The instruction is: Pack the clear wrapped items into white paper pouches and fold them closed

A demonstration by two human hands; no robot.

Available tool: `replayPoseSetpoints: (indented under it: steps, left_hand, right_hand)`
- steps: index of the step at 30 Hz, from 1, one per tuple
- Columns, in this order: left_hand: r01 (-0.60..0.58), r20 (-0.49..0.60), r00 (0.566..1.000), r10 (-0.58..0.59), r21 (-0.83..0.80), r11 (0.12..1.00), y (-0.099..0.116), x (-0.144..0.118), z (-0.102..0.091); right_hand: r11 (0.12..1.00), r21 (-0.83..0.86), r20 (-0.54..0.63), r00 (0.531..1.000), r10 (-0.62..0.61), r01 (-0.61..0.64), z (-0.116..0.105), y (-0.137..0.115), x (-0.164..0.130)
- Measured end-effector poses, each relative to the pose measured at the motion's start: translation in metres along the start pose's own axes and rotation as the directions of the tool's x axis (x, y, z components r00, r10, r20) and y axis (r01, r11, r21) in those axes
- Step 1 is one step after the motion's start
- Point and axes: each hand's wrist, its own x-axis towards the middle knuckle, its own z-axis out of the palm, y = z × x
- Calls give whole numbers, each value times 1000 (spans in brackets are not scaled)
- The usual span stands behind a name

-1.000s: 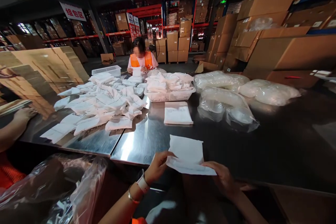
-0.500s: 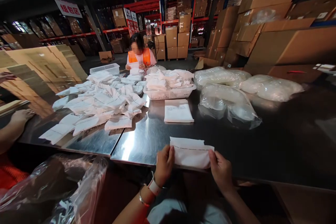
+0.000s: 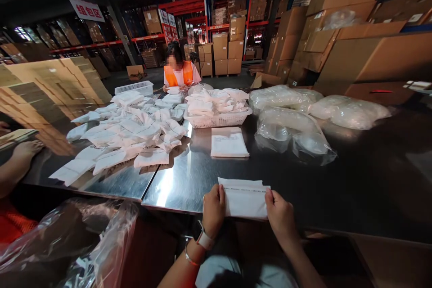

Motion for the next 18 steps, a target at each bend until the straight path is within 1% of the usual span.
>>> replayPoseSetpoints:
  steps: [3,7,14,18]
  left_hand:
    - [6,-5,1000,-6,17,1000,-1,1,0]
    - [5,-9,1000,-5,14,1000,-2,2,2]
    - [1,0,1000,-1,18,1000,-1,4,3]
    - [-13,17,1000,12,53,998,-1,8,2]
  right_hand:
    - [1000,-2,20,999,-30,30,3,3,1]
    - [998,-13,20,998,-56,56,4,5,1]
    - [998,-18,36,998,-60,61,8,6,1]
    - [997,-63,58,998,-38,42,12,10,3]
